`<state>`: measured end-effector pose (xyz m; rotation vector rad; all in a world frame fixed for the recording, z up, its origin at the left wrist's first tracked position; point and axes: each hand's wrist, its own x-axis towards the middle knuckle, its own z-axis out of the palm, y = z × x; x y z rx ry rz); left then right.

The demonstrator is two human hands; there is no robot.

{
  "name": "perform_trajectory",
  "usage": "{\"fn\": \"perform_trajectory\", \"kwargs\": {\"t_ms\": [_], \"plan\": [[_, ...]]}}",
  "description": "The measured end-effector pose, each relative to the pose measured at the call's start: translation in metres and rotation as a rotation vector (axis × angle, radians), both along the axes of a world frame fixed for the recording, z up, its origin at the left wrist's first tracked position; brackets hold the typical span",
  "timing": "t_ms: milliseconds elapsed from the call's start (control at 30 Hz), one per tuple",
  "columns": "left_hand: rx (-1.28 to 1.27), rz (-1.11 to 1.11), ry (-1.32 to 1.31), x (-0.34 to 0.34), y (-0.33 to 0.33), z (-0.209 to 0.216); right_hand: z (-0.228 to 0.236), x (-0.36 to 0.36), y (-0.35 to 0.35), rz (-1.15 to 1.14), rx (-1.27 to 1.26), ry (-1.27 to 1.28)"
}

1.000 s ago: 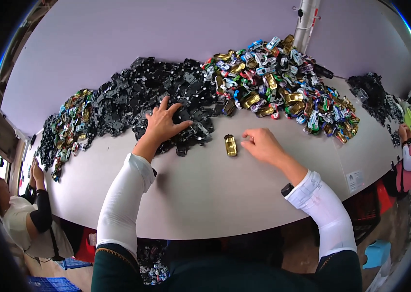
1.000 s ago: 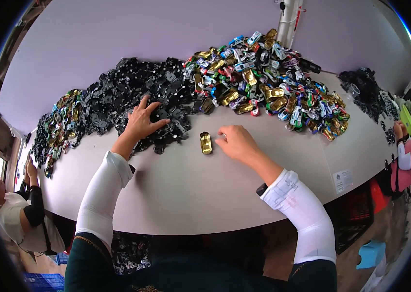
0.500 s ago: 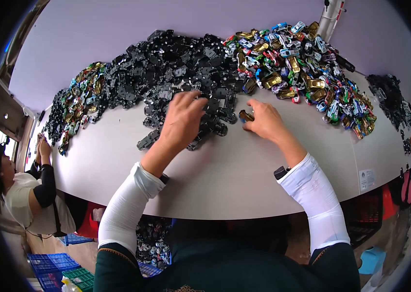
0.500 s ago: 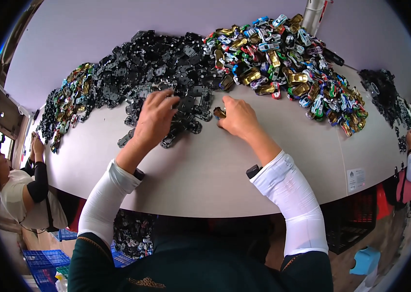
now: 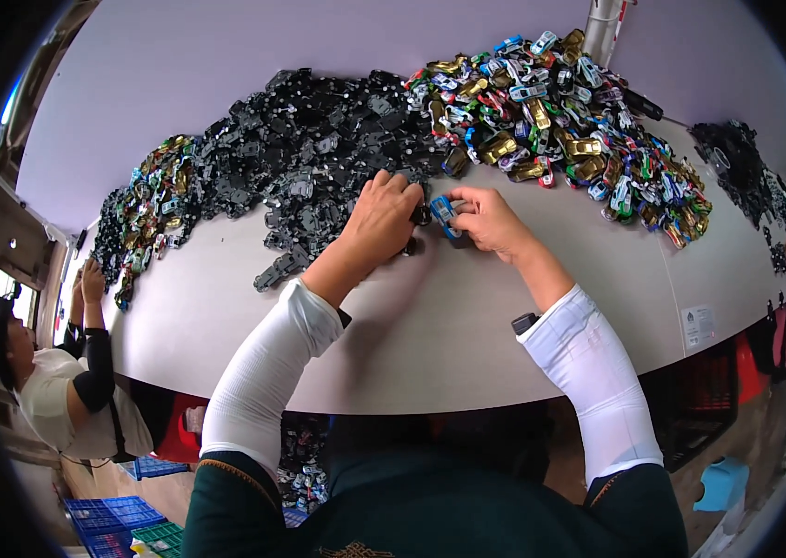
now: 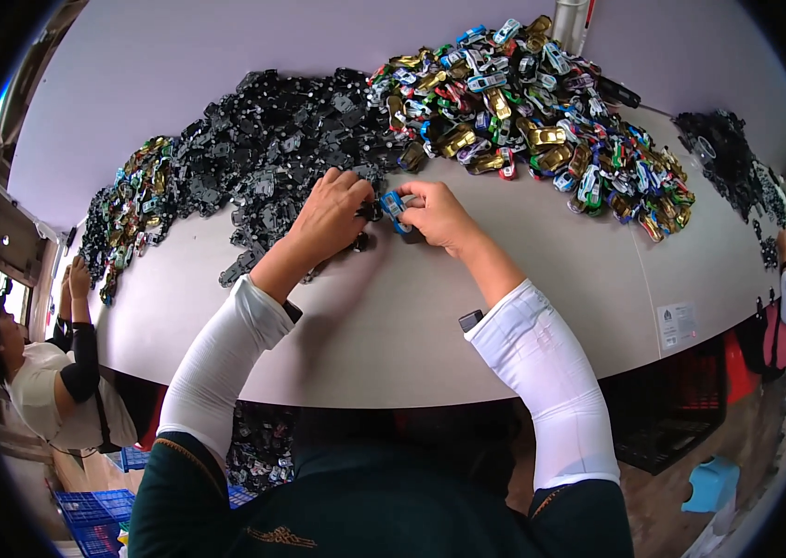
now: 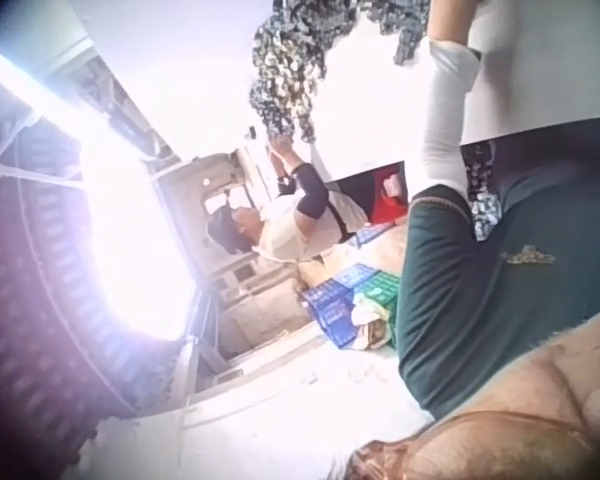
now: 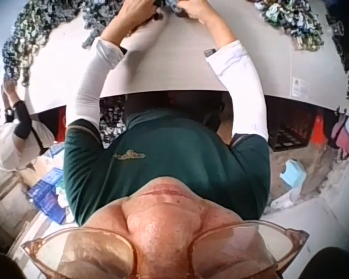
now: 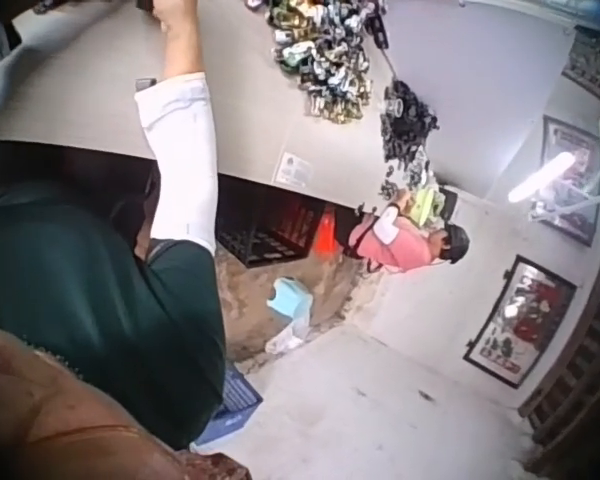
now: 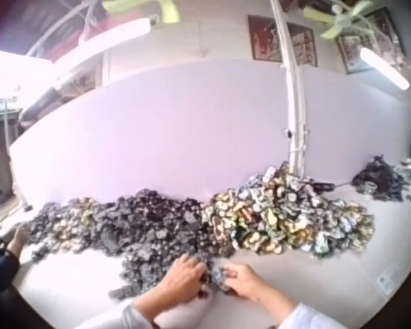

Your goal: Manually assemble components of small toy cars at a production table.

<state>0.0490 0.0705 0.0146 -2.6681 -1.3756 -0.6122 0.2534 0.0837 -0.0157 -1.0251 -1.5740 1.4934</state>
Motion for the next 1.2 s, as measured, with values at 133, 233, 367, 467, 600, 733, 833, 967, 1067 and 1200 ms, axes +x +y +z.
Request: {"fn": "perform_trajectory", "kwargs": {"t_ms": [133,233,367,467,600,733,833,967,1067,1200], "plan": [[0.072,-0.072,-0.147,-0.006,-0.004,0.005,0.008,0.002,-0.002,0.066,-0.251,0.129],[-0.257,0.115,-0.685,-0.005,-0.018,0.010,0.019,0.001,-0.008,0.060,-0.291,0.226],[-0.909,0.164,-1.401,-0.011,-0.039,0.011,0.031,-0.013,-0.024,0.025,-0.229,0.262],[-0.996,0.072,-1.545,-0.012,-0.046,0.000,0.026,-0.022,-0.029,-0.006,-0.086,0.127],[-0.966,0.057,-1.539,-0.016,-0.051,-0.015,0.024,-0.030,-0.034,-0.049,0.250,-0.002],[-0.873,0.079,-1.471,-0.015,-0.054,-0.018,0.026,-0.035,-0.039,-0.140,0.413,-0.102],[-0.719,0.058,-1.320,-0.014,-0.053,-0.025,0.036,-0.036,-0.045,-0.159,0.398,-0.149],[-0.690,0.068,-1.211,-0.014,-0.052,-0.026,0.025,-0.040,-0.045,-0.055,0.231,-0.025],[-0.762,0.095,-1.393,-0.014,-0.053,-0.023,0.018,-0.041,-0.042,-0.085,0.200,-0.037],[-0.820,-0.091,-1.600,-0.003,-0.061,-0.019,0.018,-0.036,-0.039,-0.206,0.093,0.059]]}}
